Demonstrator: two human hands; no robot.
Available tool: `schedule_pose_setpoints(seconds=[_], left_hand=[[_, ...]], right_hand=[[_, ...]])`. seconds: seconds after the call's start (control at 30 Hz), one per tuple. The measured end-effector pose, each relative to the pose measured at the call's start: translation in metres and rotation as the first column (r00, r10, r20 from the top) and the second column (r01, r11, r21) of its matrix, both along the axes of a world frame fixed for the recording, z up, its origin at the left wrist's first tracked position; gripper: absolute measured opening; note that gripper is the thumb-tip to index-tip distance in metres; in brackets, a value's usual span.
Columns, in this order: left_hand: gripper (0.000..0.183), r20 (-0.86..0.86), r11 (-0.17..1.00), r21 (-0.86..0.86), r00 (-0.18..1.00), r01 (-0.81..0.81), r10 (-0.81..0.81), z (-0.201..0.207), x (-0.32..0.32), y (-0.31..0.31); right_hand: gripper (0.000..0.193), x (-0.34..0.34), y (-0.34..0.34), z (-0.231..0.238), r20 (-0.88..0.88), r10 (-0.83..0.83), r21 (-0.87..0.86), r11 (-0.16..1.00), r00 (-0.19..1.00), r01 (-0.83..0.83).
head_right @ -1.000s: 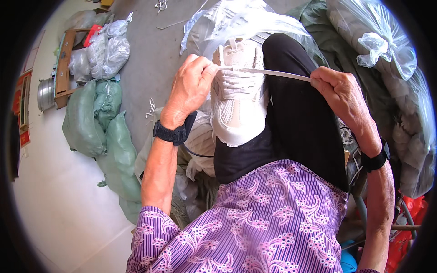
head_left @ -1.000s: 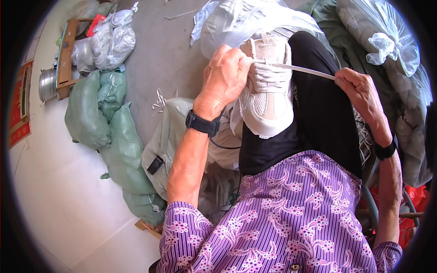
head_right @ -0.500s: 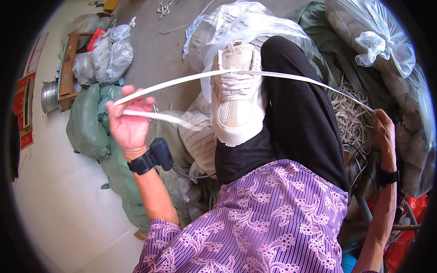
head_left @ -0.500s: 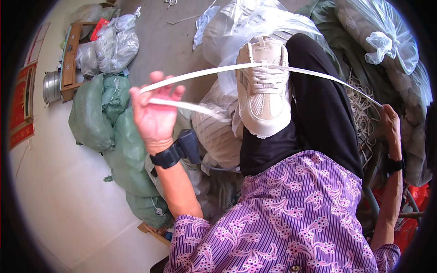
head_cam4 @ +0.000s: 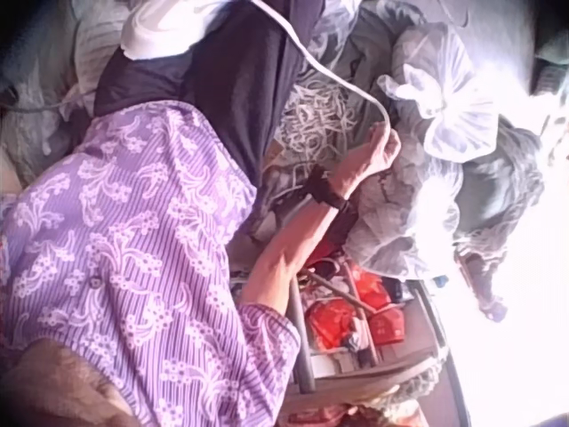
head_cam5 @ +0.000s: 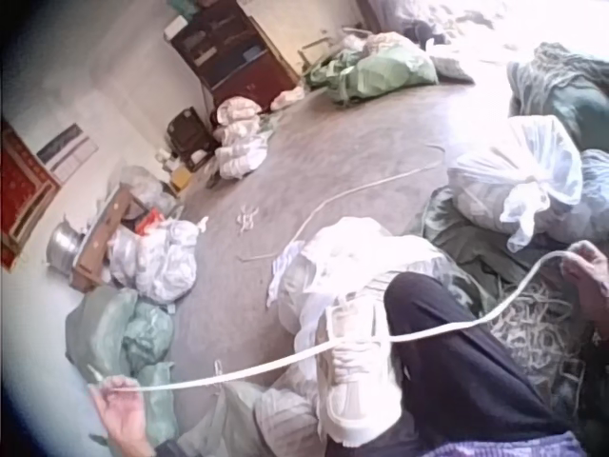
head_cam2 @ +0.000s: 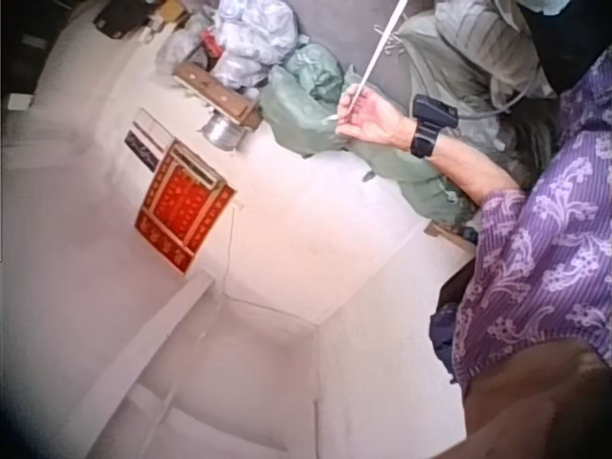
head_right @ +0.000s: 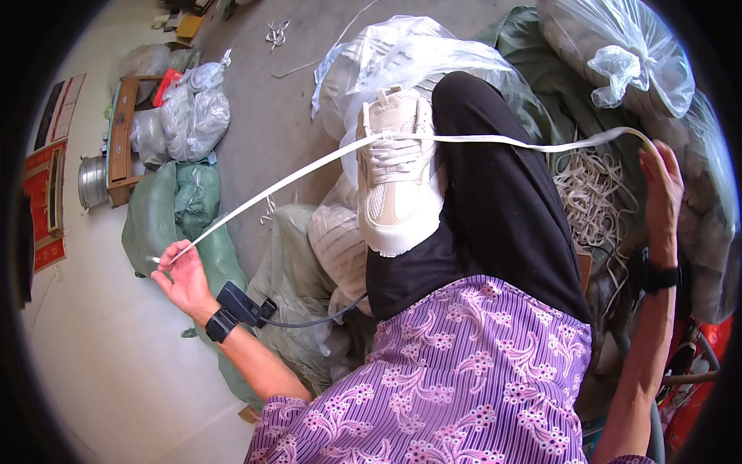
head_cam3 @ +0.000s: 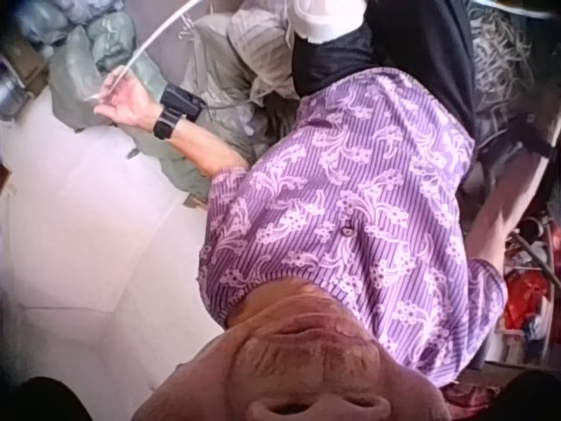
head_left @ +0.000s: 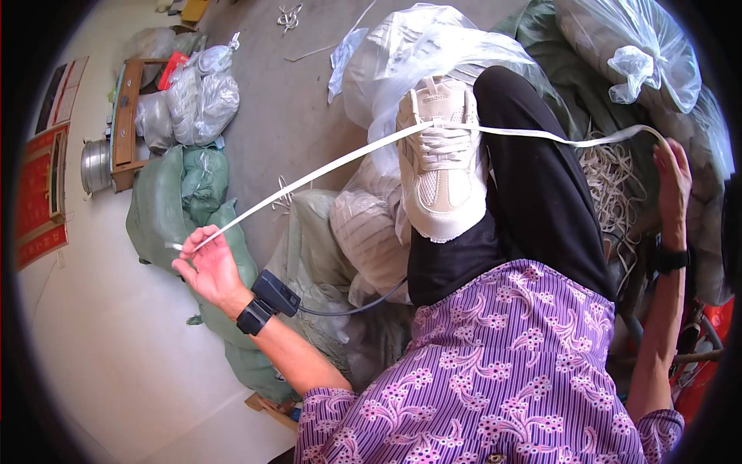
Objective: Insert and thread laces into a white sneaker upper.
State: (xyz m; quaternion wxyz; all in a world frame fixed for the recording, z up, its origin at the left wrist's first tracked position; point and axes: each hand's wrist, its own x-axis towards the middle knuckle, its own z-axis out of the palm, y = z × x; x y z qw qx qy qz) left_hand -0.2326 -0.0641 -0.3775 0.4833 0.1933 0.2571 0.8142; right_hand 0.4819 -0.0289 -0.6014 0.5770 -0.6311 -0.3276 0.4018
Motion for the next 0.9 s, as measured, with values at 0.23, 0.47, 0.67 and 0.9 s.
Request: schedule_pose_setpoints(seconds=[0.23, 0.47, 0.67, 0.9], left_hand=[[0.019, -0.378, 0.84, -0.52, 0.923, -0.156, -0.063, -0.038, 0.014, 0.01], [0.022, -0.554, 0.691, -0.674, 0.798, -0.263, -0.237, -0.076, 0.058, 0.012], [0.025, -0.532, 0.7, -0.693, 0.777, -0.172, -0.336, -0.088, 0.09, 0.026], [0.025, -0.501, 0.705, -0.708, 0.734, -0.041, -0.46, -0.092, 0.122, 0.044]], right_hand=[[0.012, -0.188, 0.075, 0.083, 0.426, 0.467, 0.195, 0.788, 0.774, -0.583], [0.012, -0.245, 0.09, 0.08, 0.825, 0.367, 0.121, 0.628, 0.429, -0.769], [0.014, -0.246, 0.088, 0.08, 0.871, 0.385, -0.001, 0.622, 0.305, -0.783], [0.008, -0.25, 0.086, 0.087, 0.902, 0.387, -0.104, 0.628, 0.193, -0.771]])
